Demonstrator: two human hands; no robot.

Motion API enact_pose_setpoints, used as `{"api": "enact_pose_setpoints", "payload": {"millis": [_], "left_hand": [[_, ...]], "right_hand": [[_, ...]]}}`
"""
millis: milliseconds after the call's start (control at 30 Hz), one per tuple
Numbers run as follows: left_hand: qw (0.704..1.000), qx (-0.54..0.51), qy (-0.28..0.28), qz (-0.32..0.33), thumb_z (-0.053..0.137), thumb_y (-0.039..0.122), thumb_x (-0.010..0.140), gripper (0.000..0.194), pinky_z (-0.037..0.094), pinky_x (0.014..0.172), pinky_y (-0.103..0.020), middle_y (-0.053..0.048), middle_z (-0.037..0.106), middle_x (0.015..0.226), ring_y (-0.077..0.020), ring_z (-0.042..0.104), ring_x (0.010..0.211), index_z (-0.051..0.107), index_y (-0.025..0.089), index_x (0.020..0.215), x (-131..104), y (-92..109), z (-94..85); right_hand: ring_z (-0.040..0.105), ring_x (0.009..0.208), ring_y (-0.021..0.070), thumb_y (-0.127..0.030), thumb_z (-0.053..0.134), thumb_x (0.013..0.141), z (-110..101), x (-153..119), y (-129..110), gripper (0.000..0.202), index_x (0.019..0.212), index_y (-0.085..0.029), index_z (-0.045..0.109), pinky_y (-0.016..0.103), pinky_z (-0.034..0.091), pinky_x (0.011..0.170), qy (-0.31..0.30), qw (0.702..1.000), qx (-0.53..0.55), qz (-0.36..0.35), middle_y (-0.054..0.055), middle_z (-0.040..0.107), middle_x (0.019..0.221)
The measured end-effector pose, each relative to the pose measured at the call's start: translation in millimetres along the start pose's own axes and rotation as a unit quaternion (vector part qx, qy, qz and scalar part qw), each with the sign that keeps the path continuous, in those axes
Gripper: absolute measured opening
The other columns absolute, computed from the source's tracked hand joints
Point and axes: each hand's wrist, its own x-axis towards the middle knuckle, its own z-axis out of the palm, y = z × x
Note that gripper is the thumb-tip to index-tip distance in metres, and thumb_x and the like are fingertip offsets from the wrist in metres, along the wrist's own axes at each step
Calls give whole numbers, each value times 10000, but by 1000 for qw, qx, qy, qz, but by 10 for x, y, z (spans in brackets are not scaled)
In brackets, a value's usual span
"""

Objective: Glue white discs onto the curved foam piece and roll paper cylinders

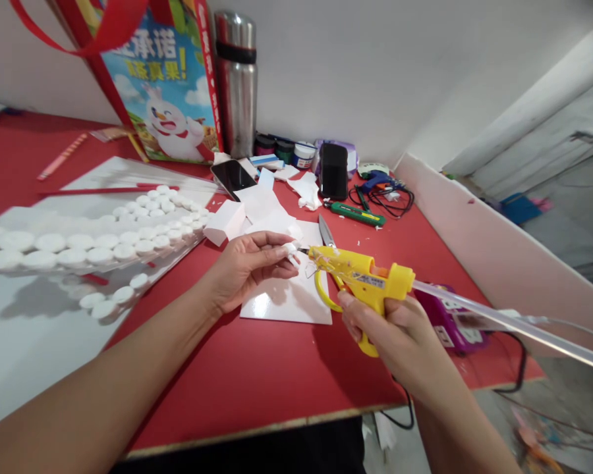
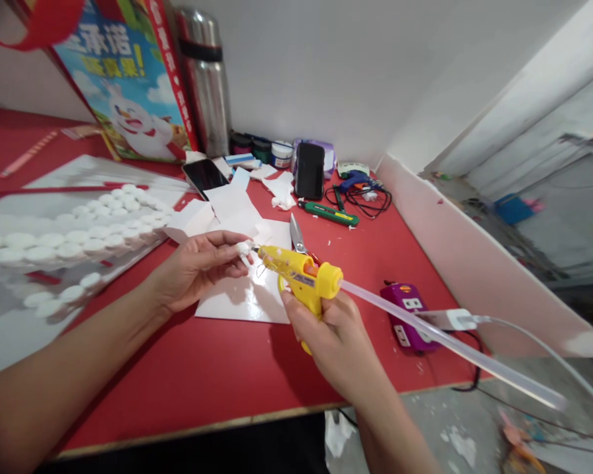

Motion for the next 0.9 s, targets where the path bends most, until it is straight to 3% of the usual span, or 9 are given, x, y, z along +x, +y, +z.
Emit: {"api": "enact_pose_setpoints", "payload": {"millis": [167, 300, 367, 467, 600, 733, 900], "left_hand": [[1000, -4, -1, 8, 826, 90, 753, 244, 623, 622, -165, -100, 786, 802, -132, 747, 627, 727, 65, 975, -1, 17, -4], [1000, -2, -1, 6, 819, 78, 756, 237, 624, 625, -171, -105, 783, 803, -132, 745, 624, 726, 57, 973, -1, 20, -2], [1000, -1, -2, 6, 810, 76, 763, 229, 625, 632, -177, -108, 785, 811, -133, 746, 628, 729, 58, 977, -5, 17, -2], [1000, -2, -5, 8, 809, 82, 766, 220, 627, 640, -181, -99, 786, 809, -131, 743, 630, 734, 67, 971, -11, 12, -1], [1000, -3, -13, 7, 819, 95, 760, 228, 631, 643, -186, -92, 785, 809, -137, 748, 651, 739, 70, 973, -15, 11, 2], [1000, -4, -16, 7, 820, 95, 758, 230, 631, 641, -182, -101, 787, 815, -143, 754, 660, 741, 67, 972, -16, 9, 0], [1000, -12, -26, 6, 825, 107, 762, 224, 631, 649, -178, -103, 789, 809, -144, 758, 658, 738, 74, 965, -14, 2, -19]], "right_hand": [[496, 529, 130, -469, 653, 920, -56, 14, -1, 453, 572, -198, 551, 261, 380, 506, 25, 999, 18, 32, -3, 544, 559], [652, 783, 206, -439, 684, 895, -214, 148, 118, 412, 574, -194, 605, 284, 478, 686, 119, 993, 20, 12, 68, 704, 768], [625, 731, 204, -446, 705, 869, -313, 270, 247, 356, 630, -190, 642, 295, 456, 646, 182, 983, -12, 22, 60, 690, 746], [589, 704, 189, -444, 709, 858, -446, 463, 485, 271, 830, -175, 699, 301, 433, 634, 206, 977, -52, 7, 41, 687, 791], [475, 560, 158, -530, 664, 867, -555, 626, 722, 379, 747, -172, 631, 304, 355, 554, 231, 961, -147, 21, 2, 569, 613], [447, 503, 162, -643, 647, 831, -608, 675, 767, 514, 569, -227, 497, 317, 326, 532, 232, 938, -255, 35, -7, 479, 499], [569, 595, 220, -635, 598, 861, -624, 511, 684, 459, 732, -195, 599, 348, 408, 585, 193, 911, -360, 56, 67, 634, 670]]}}
